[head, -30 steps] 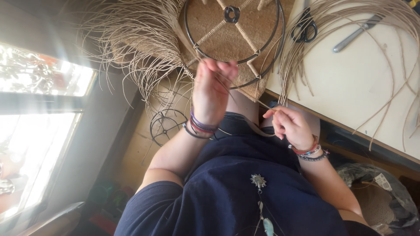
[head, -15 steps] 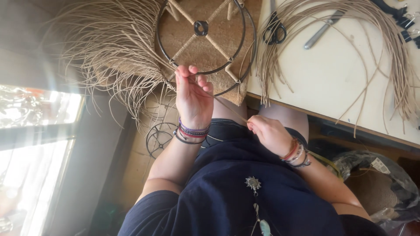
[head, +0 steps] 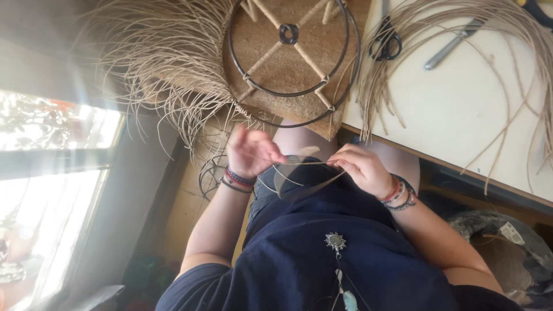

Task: Weaving natural fibers around a metal frame to create a decorative item

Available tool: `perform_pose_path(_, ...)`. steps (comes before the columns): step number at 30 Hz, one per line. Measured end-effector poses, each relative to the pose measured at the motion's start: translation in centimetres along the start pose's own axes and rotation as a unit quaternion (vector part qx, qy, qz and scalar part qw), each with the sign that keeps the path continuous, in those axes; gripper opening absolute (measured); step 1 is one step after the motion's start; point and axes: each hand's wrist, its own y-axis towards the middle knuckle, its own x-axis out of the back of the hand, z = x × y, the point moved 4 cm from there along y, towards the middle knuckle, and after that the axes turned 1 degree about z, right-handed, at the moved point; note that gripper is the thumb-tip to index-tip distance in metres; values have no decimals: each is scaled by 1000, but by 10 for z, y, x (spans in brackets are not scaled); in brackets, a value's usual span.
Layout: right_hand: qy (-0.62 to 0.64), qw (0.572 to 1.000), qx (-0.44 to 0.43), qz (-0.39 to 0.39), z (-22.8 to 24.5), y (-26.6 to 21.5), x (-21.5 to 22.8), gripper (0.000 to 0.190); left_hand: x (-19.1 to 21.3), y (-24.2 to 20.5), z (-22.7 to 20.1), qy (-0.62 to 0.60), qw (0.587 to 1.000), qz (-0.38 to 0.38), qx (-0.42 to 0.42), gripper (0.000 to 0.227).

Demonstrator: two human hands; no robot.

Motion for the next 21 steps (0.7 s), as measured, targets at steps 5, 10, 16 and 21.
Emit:
perform_pose_path(5, 14, 1000, -4, -10, -14, 38, -22, 25, 50, -10, 34, 276, 917, -270, 104, 30)
perform_pose_path(10, -192, 981, 20, -36, -41, 87, -55, 22, 53, 13, 21, 224, 947, -217, -77, 70)
perform_pose_path(16, -446, 895, 3, -1, -45, 92, -75, 22, 81, 2, 23, 234, 939, -233, -94, 25)
perform_pose_path(21, 61, 980, -161, -97, -65, 37, -66, 53, 84, -28, 50, 242, 928, -275, -62, 14)
